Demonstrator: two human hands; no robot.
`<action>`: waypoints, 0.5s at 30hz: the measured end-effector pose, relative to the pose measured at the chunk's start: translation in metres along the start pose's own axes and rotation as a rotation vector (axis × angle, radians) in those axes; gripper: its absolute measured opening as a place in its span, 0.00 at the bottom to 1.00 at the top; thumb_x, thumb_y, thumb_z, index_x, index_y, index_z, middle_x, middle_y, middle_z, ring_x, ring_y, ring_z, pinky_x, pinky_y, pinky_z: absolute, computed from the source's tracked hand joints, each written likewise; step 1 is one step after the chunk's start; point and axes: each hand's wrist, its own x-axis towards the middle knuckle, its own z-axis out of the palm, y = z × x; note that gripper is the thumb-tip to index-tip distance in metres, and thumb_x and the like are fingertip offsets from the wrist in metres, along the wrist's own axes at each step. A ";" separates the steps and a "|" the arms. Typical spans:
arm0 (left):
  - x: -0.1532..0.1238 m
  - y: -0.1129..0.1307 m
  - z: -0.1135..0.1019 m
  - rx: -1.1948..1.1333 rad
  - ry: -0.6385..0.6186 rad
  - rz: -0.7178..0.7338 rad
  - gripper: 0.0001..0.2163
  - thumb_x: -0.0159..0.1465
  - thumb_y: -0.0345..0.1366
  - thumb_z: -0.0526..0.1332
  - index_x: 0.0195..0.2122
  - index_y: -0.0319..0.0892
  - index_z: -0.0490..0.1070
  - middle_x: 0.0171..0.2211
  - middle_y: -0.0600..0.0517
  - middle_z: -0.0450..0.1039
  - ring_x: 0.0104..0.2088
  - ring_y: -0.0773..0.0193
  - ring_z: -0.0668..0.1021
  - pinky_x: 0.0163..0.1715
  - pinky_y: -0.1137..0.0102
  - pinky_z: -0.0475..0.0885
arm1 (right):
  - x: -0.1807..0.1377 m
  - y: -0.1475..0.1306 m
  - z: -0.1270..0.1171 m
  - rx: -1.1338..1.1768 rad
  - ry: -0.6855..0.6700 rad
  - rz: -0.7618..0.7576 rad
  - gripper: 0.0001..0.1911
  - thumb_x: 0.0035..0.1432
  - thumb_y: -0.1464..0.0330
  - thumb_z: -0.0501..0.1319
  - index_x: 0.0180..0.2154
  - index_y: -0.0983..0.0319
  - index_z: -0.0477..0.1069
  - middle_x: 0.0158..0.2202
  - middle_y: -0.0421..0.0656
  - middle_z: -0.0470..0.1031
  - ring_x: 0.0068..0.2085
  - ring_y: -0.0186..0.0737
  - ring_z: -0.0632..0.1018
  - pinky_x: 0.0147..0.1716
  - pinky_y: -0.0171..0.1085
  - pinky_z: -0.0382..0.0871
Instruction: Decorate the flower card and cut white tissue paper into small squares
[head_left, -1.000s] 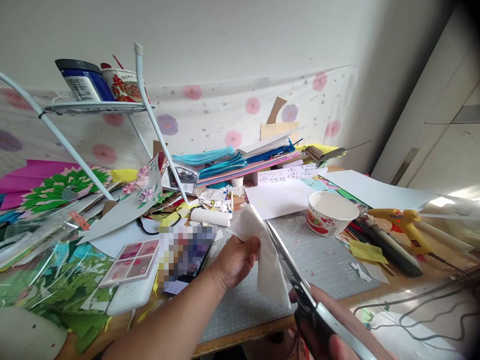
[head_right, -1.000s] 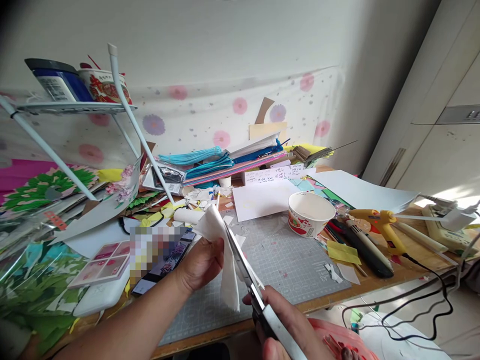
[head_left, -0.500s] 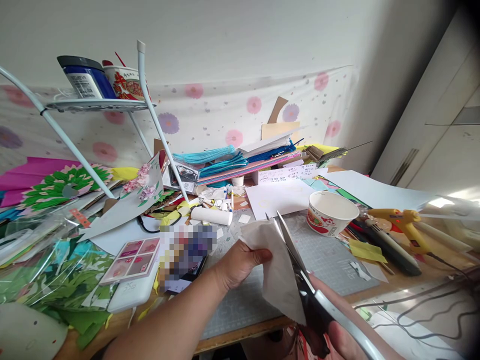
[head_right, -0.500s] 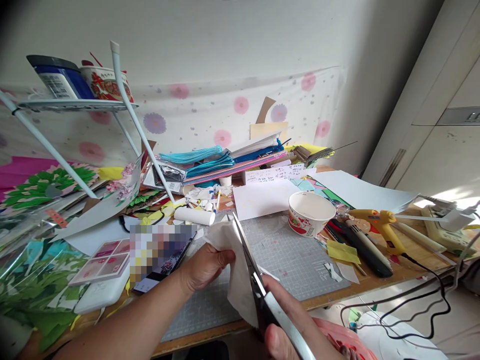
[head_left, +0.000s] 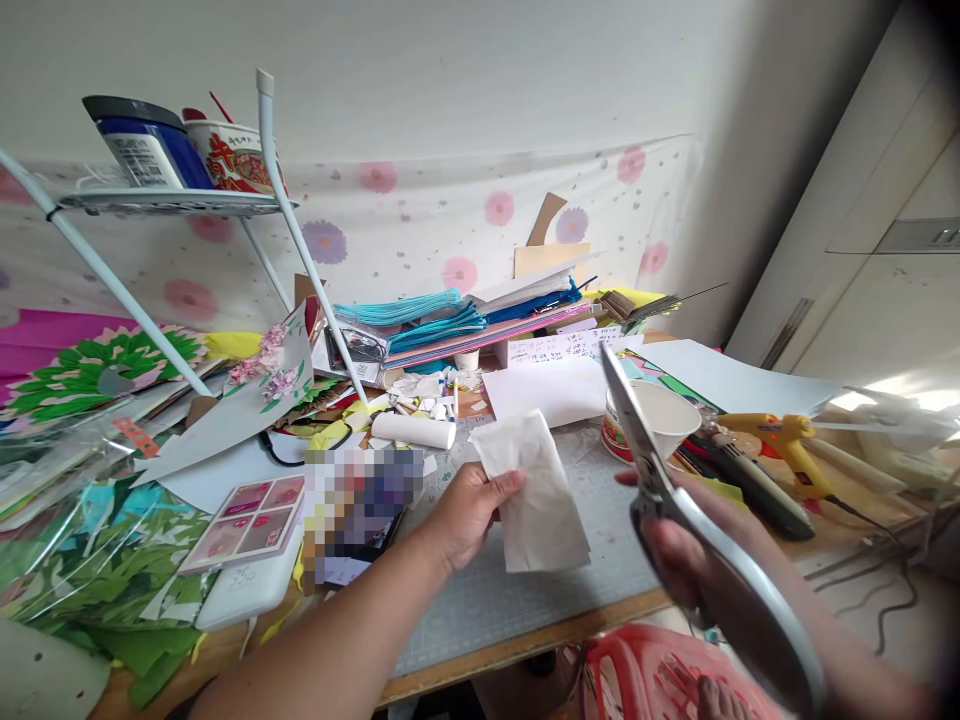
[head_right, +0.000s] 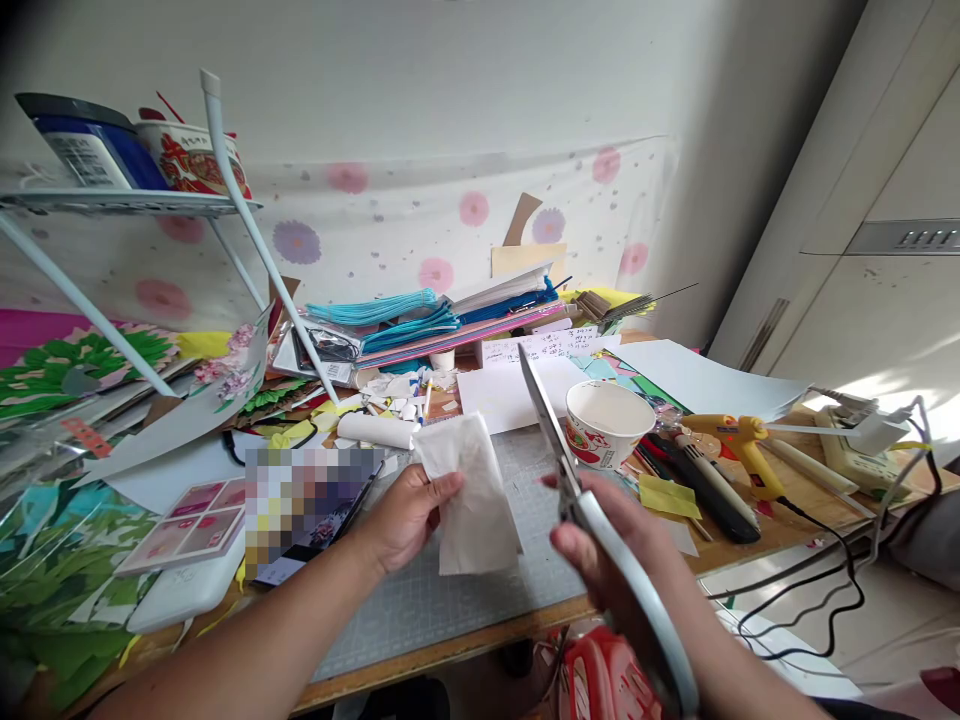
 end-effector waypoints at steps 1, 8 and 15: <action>0.001 0.000 0.000 0.003 0.028 0.010 0.18 0.52 0.43 0.72 0.40 0.38 0.78 0.34 0.45 0.80 0.35 0.57 0.80 0.36 0.68 0.71 | 0.011 0.002 -0.011 -0.201 0.020 0.039 0.32 0.49 0.46 0.63 0.48 0.60 0.69 0.19 0.35 0.64 0.17 0.33 0.61 0.17 0.34 0.55; 0.003 0.000 0.001 -0.009 0.082 0.020 0.18 0.51 0.43 0.72 0.40 0.37 0.77 0.33 0.47 0.80 0.33 0.57 0.80 0.34 0.67 0.71 | 0.052 0.033 -0.029 -1.093 -0.002 0.028 0.28 0.53 0.66 0.56 0.55 0.67 0.68 0.42 0.54 0.79 0.41 0.56 0.79 0.38 0.43 0.67; 0.000 0.004 0.004 -0.008 0.049 -0.005 0.22 0.49 0.45 0.73 0.41 0.36 0.77 0.33 0.46 0.80 0.36 0.55 0.80 0.39 0.64 0.72 | 0.047 0.039 -0.018 -1.232 -0.117 0.005 0.27 0.56 0.64 0.56 0.56 0.68 0.67 0.49 0.57 0.76 0.47 0.57 0.77 0.45 0.45 0.67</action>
